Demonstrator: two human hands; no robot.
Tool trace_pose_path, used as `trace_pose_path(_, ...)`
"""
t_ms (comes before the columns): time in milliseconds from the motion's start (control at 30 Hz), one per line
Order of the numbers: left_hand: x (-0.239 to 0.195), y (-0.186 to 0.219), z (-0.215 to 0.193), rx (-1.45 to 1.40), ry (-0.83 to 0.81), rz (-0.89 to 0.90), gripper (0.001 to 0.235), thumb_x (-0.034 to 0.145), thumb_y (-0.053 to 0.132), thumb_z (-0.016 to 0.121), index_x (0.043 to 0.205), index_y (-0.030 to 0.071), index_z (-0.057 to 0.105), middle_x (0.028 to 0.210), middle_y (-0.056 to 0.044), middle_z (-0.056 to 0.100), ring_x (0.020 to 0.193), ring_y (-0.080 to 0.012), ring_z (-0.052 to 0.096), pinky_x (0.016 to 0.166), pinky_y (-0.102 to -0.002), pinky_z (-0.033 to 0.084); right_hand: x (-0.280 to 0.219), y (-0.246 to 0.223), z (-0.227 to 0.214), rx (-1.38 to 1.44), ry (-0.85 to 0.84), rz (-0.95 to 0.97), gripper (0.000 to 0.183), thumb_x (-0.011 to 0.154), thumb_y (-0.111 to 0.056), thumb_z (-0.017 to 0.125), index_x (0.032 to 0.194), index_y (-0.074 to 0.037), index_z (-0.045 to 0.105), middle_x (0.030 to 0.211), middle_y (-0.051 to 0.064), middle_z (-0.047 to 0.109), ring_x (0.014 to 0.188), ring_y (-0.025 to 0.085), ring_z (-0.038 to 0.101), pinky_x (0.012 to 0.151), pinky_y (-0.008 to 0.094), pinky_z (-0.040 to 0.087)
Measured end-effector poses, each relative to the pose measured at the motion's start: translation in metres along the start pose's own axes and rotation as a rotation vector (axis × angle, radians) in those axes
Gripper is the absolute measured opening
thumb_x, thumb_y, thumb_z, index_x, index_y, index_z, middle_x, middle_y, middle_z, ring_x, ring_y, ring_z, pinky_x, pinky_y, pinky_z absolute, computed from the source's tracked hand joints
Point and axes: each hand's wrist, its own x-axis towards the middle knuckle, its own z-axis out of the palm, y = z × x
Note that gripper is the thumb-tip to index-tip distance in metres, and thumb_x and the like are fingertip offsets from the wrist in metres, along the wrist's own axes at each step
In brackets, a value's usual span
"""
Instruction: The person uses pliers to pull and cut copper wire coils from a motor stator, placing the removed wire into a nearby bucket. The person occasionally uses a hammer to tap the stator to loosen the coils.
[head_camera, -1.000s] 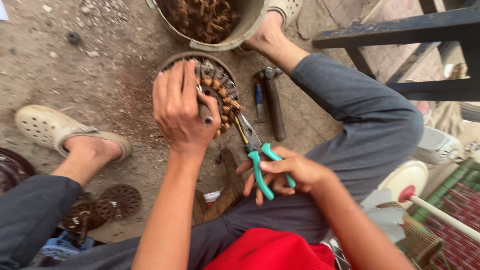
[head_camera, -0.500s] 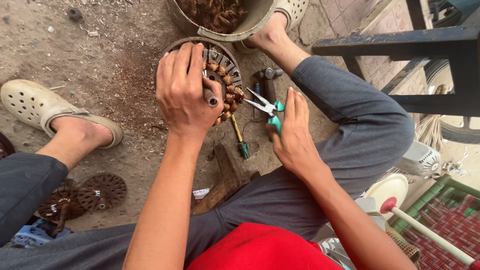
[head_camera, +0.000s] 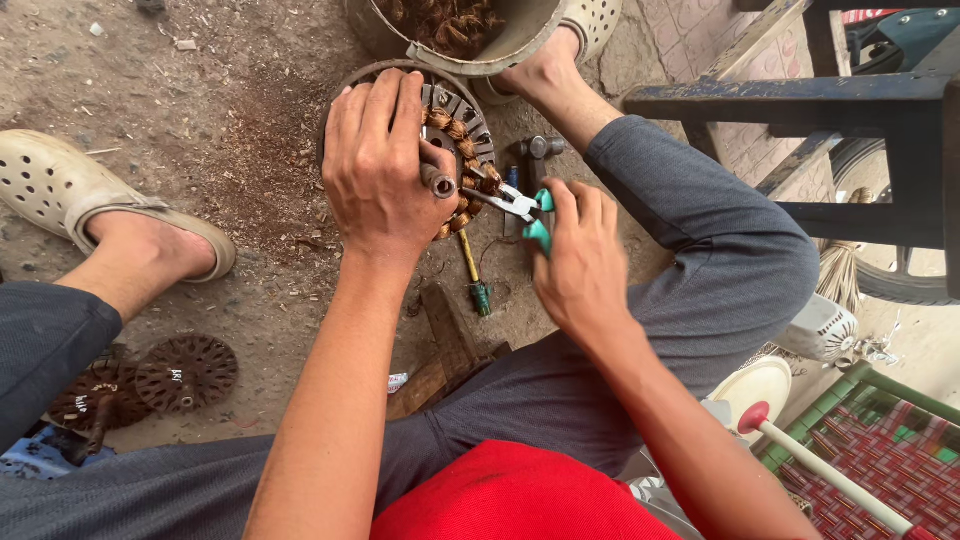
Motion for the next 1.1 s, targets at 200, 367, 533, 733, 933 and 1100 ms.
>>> trace_pose_path(200,0.000,0.002,0.004,-0.025,0.000,-0.018,0.045,0.082,0.003,0.053,0.123,-0.009,0.070,0.121,-0.024,0.070,0.112,-0.0384,0.069,0.110,-0.054,0.051,0.017,0.014,-0.027,-0.236,0.089,-0.319,0.043,0.083,-0.017,0.074,0.122,-0.003,0.068,0.102,0.013,0.070,0.090,0.032,0.067,0.078,0.046,0.053)
trace_pose_path(367,-0.002,-0.002,-0.001,-0.027,-0.007,-0.018,0.045,0.086,0.004,0.053,0.126,-0.007,0.070,0.123,-0.024,0.070,0.115,-0.0382,0.069,0.113,-0.054,0.050,0.063,0.039,-0.036,-0.076,-0.463,-0.299,0.021,0.092,-0.027,0.072,0.100,-0.008,0.076,0.079,0.014,0.071,0.066,0.030,0.067,0.066,0.041,0.053)
trace_pose_path(533,-0.003,0.001,-0.008,-0.059,-0.043,-0.038,0.046,0.085,0.007,0.055,0.126,-0.008,0.069,0.123,-0.025,0.070,0.116,-0.0393,0.068,0.112,-0.055,0.049,0.134,0.068,-0.029,0.149,-1.118,-0.126,0.031,0.080,-0.041,0.074,0.091,-0.012,0.079,0.072,0.004,0.078,0.063,0.018,0.074,0.059,0.038,0.060)
trace_pose_path(733,0.004,0.005,-0.009,-0.047,-0.058,-0.042,0.040,0.091,0.011,0.059,0.125,-0.007,0.071,0.123,-0.025,0.070,0.117,-0.0400,0.068,0.112,-0.055,0.049,0.121,0.056,-0.042,-0.041,-0.885,-0.246,0.044,0.087,-0.048,0.077,0.089,-0.004,0.079,0.070,0.010,0.061,0.061,0.024,0.059,0.058,0.046,0.049)
trace_pose_path(933,-0.003,-0.002,0.003,-0.012,-0.043,-0.028,0.039,0.095,0.006,0.056,0.129,-0.005,0.071,0.126,-0.024,0.070,0.121,-0.0369,0.068,0.116,-0.053,0.049,0.048,0.029,-0.022,-0.104,-0.031,-0.415,0.045,0.085,-0.046,0.082,0.085,-0.004,0.068,0.083,0.009,0.062,0.071,0.030,0.064,0.061,0.043,0.052)
trace_pose_path(1100,-0.004,-0.004,-0.003,-0.020,-0.057,-0.009,0.044,0.088,0.006,0.056,0.129,-0.007,0.070,0.126,-0.024,0.070,0.118,-0.0371,0.068,0.116,-0.054,0.049,0.073,0.042,-0.010,-0.125,-0.083,-0.386,0.040,0.083,-0.035,0.087,0.074,-0.003,0.064,0.073,0.010,0.064,0.059,0.031,0.064,0.057,0.045,0.051)
